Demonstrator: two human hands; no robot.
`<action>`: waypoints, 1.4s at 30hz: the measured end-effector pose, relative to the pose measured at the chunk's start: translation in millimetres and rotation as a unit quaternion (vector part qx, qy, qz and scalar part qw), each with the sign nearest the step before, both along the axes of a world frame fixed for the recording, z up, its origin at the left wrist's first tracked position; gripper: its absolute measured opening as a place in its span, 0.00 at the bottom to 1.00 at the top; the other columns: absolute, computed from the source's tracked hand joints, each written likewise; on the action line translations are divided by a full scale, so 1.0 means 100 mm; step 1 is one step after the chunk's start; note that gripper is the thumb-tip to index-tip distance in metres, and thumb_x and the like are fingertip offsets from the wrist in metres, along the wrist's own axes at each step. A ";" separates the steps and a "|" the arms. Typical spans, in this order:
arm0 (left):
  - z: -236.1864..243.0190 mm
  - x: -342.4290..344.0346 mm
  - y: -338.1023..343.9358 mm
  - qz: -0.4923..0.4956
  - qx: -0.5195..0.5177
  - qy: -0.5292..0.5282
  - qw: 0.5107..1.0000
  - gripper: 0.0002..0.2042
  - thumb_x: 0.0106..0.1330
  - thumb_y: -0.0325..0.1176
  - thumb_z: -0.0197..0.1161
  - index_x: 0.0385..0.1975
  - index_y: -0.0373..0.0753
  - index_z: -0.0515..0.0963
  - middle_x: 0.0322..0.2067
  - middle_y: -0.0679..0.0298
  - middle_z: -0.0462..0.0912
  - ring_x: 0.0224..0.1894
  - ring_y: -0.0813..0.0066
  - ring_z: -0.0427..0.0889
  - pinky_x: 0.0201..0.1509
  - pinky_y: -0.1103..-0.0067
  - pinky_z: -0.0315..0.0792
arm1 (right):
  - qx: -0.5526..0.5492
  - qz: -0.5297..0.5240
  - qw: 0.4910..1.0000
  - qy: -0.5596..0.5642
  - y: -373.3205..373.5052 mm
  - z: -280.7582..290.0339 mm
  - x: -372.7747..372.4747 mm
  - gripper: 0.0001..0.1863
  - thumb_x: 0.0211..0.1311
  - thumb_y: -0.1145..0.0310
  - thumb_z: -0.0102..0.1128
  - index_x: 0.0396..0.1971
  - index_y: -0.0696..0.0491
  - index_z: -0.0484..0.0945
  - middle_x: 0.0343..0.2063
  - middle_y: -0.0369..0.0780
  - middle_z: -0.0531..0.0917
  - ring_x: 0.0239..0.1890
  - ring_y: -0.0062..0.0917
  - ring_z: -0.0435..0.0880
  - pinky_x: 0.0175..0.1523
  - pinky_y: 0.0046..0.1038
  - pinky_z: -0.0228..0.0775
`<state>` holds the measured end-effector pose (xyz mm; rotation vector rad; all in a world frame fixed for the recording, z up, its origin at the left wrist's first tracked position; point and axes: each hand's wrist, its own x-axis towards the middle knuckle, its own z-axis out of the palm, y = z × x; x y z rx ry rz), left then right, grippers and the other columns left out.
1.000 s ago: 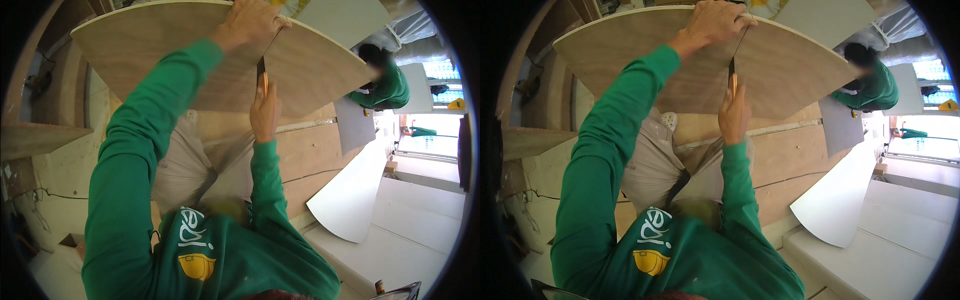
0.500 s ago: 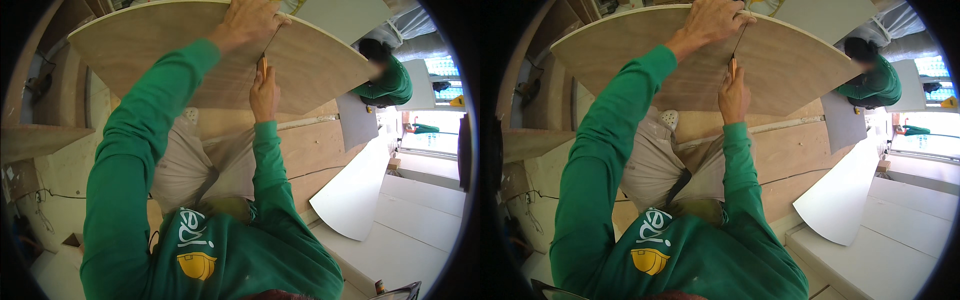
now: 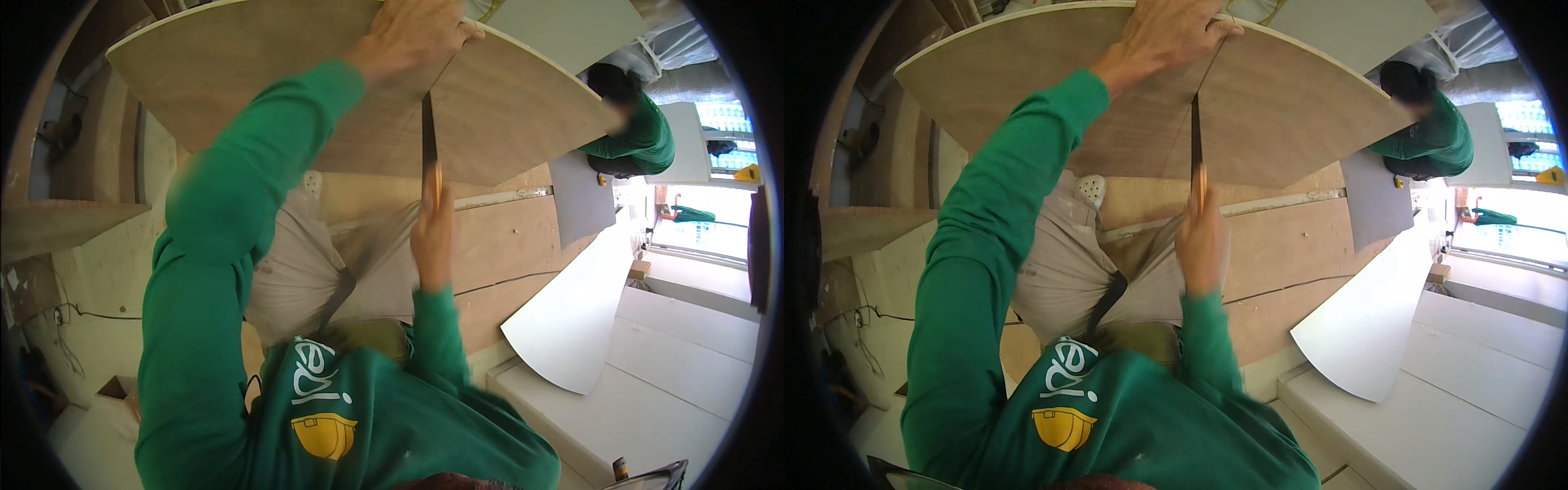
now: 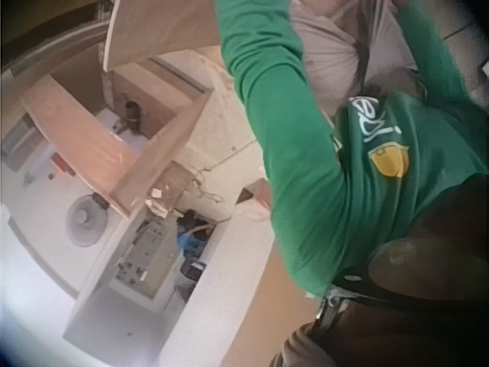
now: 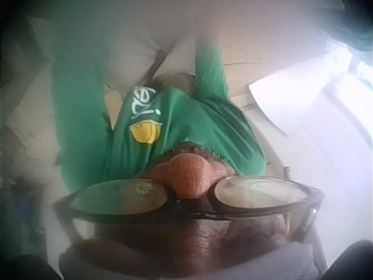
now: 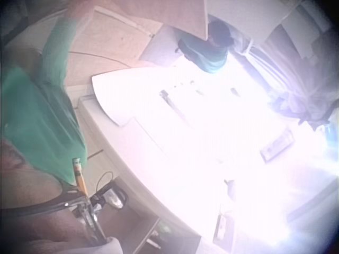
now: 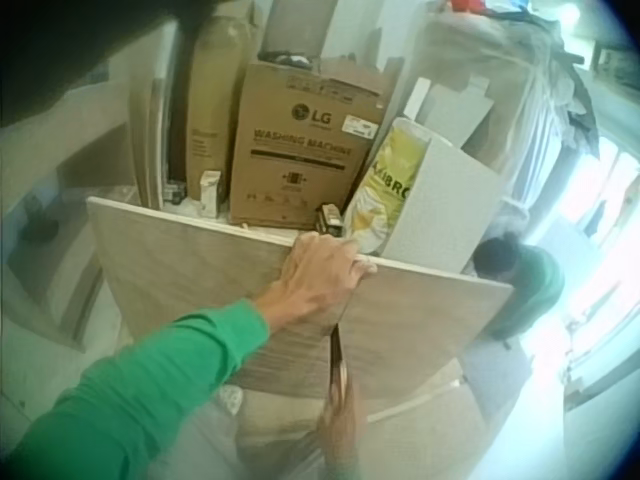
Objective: The person sits on the floor and uses a hand saw to cut along a curved line on a large wooden panel. A second person works nearby on a separate white panel. The camera wearer continues sawing steadily without completing the cut in the clip.
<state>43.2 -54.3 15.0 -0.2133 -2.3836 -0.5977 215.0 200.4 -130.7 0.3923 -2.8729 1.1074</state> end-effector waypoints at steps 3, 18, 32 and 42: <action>-0.04 -0.02 0.08 0.004 0.037 0.015 0.999 0.23 0.72 0.53 0.69 0.30 0.35 0.88 0.28 0.48 0.90 0.34 0.47 0.91 0.42 0.55 0.83 | -0.057 -0.022 0.996 0.057 -0.69 -0.02 -1.09 0.13 0.87 0.61 0.56 0.57 0.55 0.73 0.30 0.60 0.84 0.35 0.65 0.84 0.35 0.59 0.69; 0.05 -0.02 -0.03 -0.004 0.013 -0.023 1.000 0.23 0.72 0.52 0.71 0.34 0.32 0.88 0.28 0.49 0.90 0.34 0.48 0.91 0.41 0.56 0.84 | -0.024 0.003 0.999 0.031 0.17 0.01 0.33 0.17 0.86 0.62 0.56 0.66 0.53 0.74 0.31 0.60 0.85 0.34 0.61 0.87 0.33 0.55 0.73; -0.10 -0.18 -0.12 -0.002 0.010 0.073 0.997 0.21 0.72 0.50 0.69 0.31 0.35 0.88 0.30 0.47 0.91 0.35 0.44 0.90 0.44 0.53 0.81 | -0.020 -0.019 0.998 -0.062 0.43 0.14 0.87 0.22 0.87 0.63 0.54 0.72 0.54 0.72 0.37 0.57 0.87 0.41 0.60 0.88 0.41 0.55 0.76; -0.02 -0.05 -0.07 -0.034 0.027 0.087 0.995 0.20 0.72 0.50 0.67 0.33 0.36 0.89 0.31 0.48 0.91 0.36 0.45 0.91 0.45 0.54 0.81 | 0.017 -0.020 0.997 0.071 -0.81 0.05 -1.20 0.16 0.84 0.63 0.58 0.62 0.53 0.72 0.29 0.59 0.86 0.33 0.65 0.85 0.35 0.60 0.71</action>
